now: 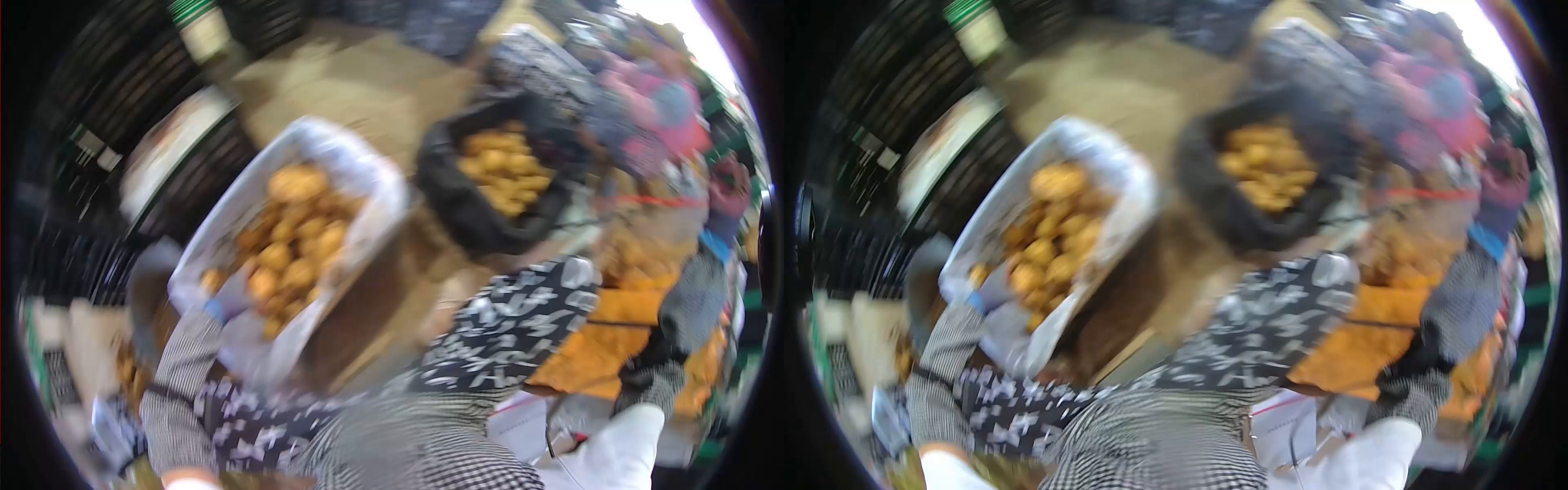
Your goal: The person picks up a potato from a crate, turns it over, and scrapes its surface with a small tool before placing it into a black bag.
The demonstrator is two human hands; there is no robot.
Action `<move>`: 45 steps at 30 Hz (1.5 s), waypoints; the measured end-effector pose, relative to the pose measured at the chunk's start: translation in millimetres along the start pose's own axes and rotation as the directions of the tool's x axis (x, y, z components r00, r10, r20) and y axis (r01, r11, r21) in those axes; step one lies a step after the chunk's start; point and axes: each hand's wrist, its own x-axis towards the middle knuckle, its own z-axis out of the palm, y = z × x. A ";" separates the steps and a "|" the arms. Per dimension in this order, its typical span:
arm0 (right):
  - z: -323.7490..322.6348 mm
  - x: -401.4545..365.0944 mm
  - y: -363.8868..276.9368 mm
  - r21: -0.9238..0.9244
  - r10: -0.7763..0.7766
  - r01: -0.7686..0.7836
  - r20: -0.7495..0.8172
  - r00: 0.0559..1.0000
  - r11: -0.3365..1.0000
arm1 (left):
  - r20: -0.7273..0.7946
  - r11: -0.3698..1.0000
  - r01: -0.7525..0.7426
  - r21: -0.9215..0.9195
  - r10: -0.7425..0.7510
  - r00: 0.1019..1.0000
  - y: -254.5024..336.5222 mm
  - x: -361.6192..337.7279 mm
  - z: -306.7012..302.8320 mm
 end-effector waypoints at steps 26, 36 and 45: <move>136.8 -274.3 -342.5 0.301 -0.686 -0.950 0.708 0.165 0.082 | -0.398 0.831 -0.373 -0.413 0.204 0.894 206.7 -38.9 50.7; 141.5 -279.2 -339.8 0.877 -0.722 -0.387 0.462 0.514 0.285 | -0.191 0.283 -0.229 -0.931 0.157 0.969 197.2 -32.5 43.2; 143.6 -277.7 -347.1 0.894 -0.656 -0.242 0.442 0.612 0.377 | -0.167 0.248 -0.164 -0.955 0.008 0.986 211.7 -38.4 51.8</move>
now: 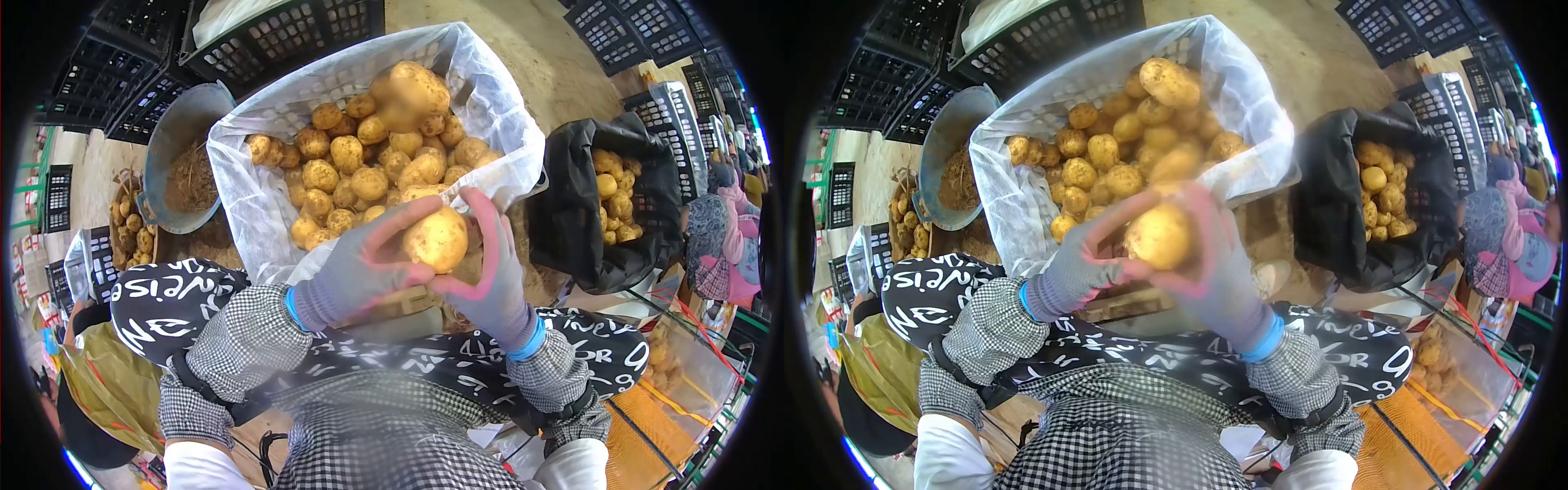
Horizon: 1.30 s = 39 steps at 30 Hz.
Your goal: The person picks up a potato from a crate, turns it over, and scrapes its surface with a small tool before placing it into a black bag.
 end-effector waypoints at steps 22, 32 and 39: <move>-2.5 -6.3 3.5 0.731 0.281 -0.429 0.326 0.903 0.530 | 0.036 0.946 0.279 -0.167 -0.277 0.960 -13.4 -1.6 -6.1; -13.3 -11.9 -0.6 0.596 0.528 -0.667 0.427 0.734 0.446 | -0.016 0.947 0.297 0.123 -0.297 0.955 -25.8 -3.8 -18.3; -132.0 -31.8 162.9 0.760 0.585 0.001 -0.501 0.638 0.650 | -0.567 -0.164 0.543 0.823 -0.278 0.775 -32.0 45.1 -163.9</move>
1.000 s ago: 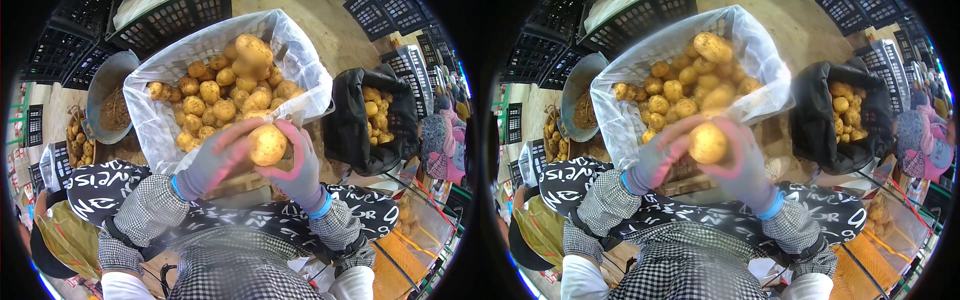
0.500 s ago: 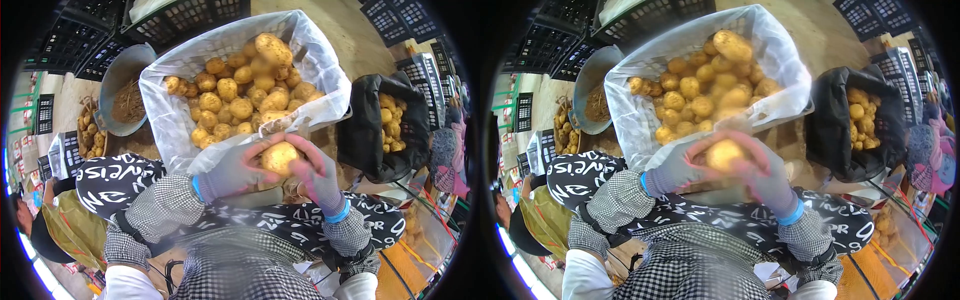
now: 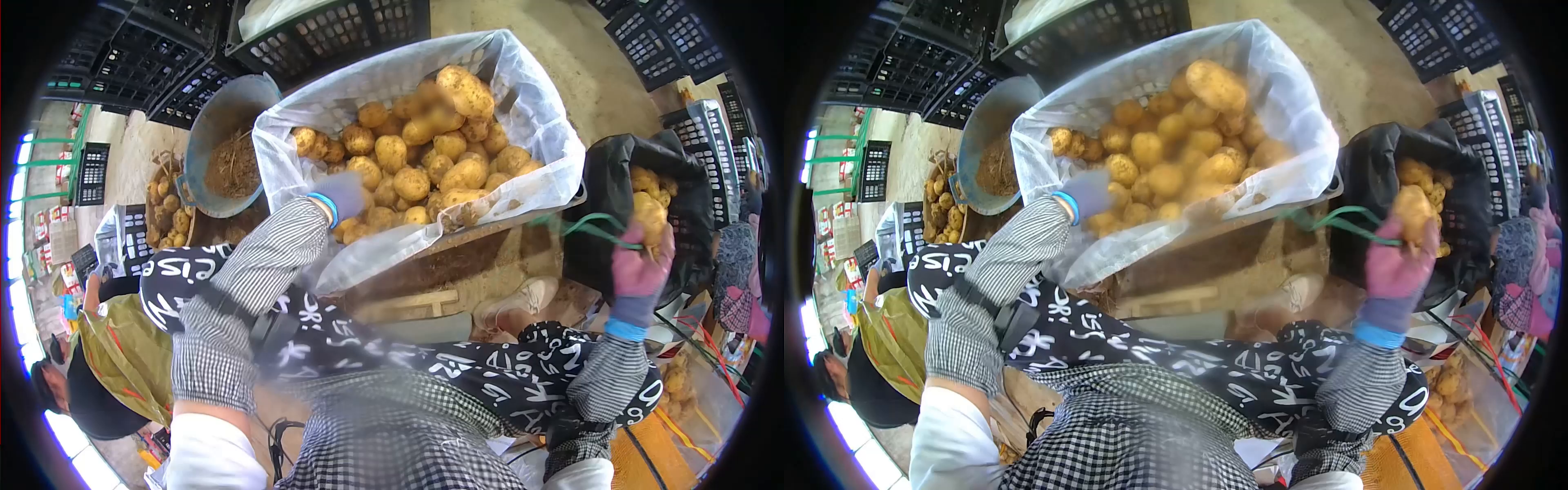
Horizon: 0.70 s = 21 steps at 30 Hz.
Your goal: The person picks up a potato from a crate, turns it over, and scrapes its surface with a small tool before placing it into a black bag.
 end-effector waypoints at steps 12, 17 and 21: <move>90.3 -56.9 -29.2 0.190 0.281 -0.271 -0.025 0.959 0.944 | -0.043 0.946 -0.291 0.140 0.300 0.953 70.1 62.2 41.3; 120.2 -89.6 -16.0 -0.148 0.390 -0.362 0.288 0.875 0.920 | 0.220 0.723 -0.170 -0.670 0.412 0.884 51.1 27.2 0.8; 137.5 -121.5 4.4 -0.426 0.378 -0.128 0.578 0.723 0.896 | 0.054 0.108 -0.024 -0.994 0.661 0.749 55.3 -68.5 -28.8</move>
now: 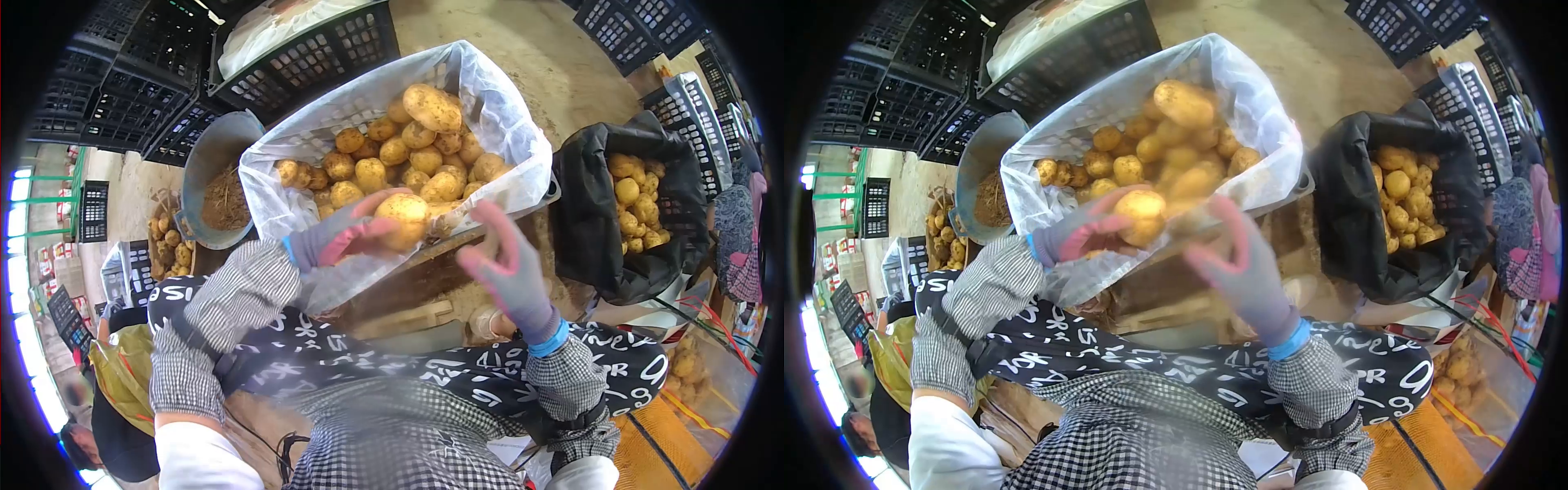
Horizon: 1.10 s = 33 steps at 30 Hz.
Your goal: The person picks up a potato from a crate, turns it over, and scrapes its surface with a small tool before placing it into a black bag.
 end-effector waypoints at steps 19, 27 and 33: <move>41.5 -1.1 8.5 0.016 0.109 -0.108 -0.097 0.989 0.994 | 0.025 0.982 -0.040 -0.184 0.046 0.999 -17.8 -17.2 78.6; 49.9 -5.9 19.3 -0.255 -0.233 0.237 0.045 0.971 0.937 | 0.013 0.928 0.082 -0.363 -0.083 0.996 -22.5 -21.3 65.9; 51.2 -3.4 18.0 -0.155 -0.233 0.235 0.031 0.972 0.960 | -0.134 0.896 0.009 -0.444 -0.077 0.988 -10.8 -23.9 85.5</move>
